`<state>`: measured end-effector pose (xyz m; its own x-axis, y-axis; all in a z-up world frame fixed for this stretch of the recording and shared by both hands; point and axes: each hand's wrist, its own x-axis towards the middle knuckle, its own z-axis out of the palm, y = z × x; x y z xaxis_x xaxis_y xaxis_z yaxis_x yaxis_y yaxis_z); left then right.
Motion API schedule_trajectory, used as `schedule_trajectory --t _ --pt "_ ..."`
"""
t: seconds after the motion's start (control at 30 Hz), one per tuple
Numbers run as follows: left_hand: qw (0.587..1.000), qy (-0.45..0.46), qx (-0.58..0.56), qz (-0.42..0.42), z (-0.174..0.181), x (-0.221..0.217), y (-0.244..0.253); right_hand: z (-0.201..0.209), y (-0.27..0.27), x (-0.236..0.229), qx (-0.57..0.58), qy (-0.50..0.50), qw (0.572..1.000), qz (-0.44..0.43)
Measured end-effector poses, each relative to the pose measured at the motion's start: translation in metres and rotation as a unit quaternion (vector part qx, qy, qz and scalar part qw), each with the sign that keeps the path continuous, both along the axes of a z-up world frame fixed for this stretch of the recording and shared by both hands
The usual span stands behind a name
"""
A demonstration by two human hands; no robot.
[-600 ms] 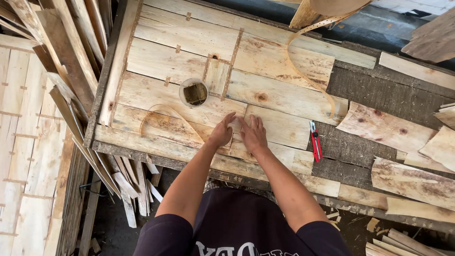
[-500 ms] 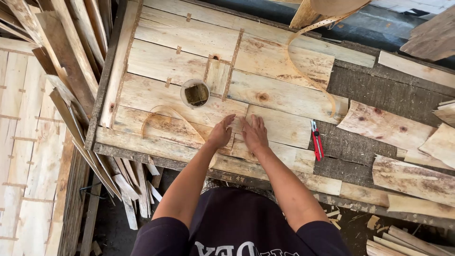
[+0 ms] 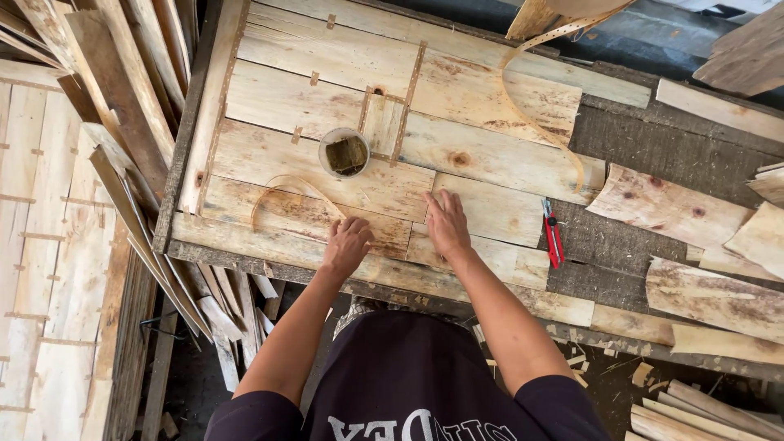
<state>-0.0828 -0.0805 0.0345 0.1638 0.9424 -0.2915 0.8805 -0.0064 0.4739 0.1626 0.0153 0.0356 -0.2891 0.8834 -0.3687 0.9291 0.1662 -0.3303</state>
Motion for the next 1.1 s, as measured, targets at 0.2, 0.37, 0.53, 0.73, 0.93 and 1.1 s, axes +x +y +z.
schedule_trajectory --t 0.2,0.37,0.53,0.73,0.93,1.1 --pt "0.998 0.004 0.022 0.053 -0.011 0.007 0.002 -0.019 -0.011 0.019 0.141 0.087 0.986 0.027" --pt "0.998 0.017 0.022 0.053 -0.002 0.04 0.013 0.012 -0.03 0.005 0.056 0.241 0.967 0.064" --pt "0.994 -0.015 0.078 0.073 0.001 0.069 0.019 0.015 -0.028 0.002 -0.005 0.263 0.961 0.084" --pt "0.992 -0.046 0.046 0.104 0.02 0.071 0.018 0.021 -0.013 0.012 -0.046 0.253 0.965 0.058" --pt "0.985 -0.102 0.104 0.088 0.021 0.064 0.031 0.034 0.007 0.002 -0.127 0.214 0.966 0.069" --pt "0.986 -0.099 0.038 0.131 0.028 0.035 0.04 -0.023 0.029 0.006 -0.132 0.285 0.949 0.013"
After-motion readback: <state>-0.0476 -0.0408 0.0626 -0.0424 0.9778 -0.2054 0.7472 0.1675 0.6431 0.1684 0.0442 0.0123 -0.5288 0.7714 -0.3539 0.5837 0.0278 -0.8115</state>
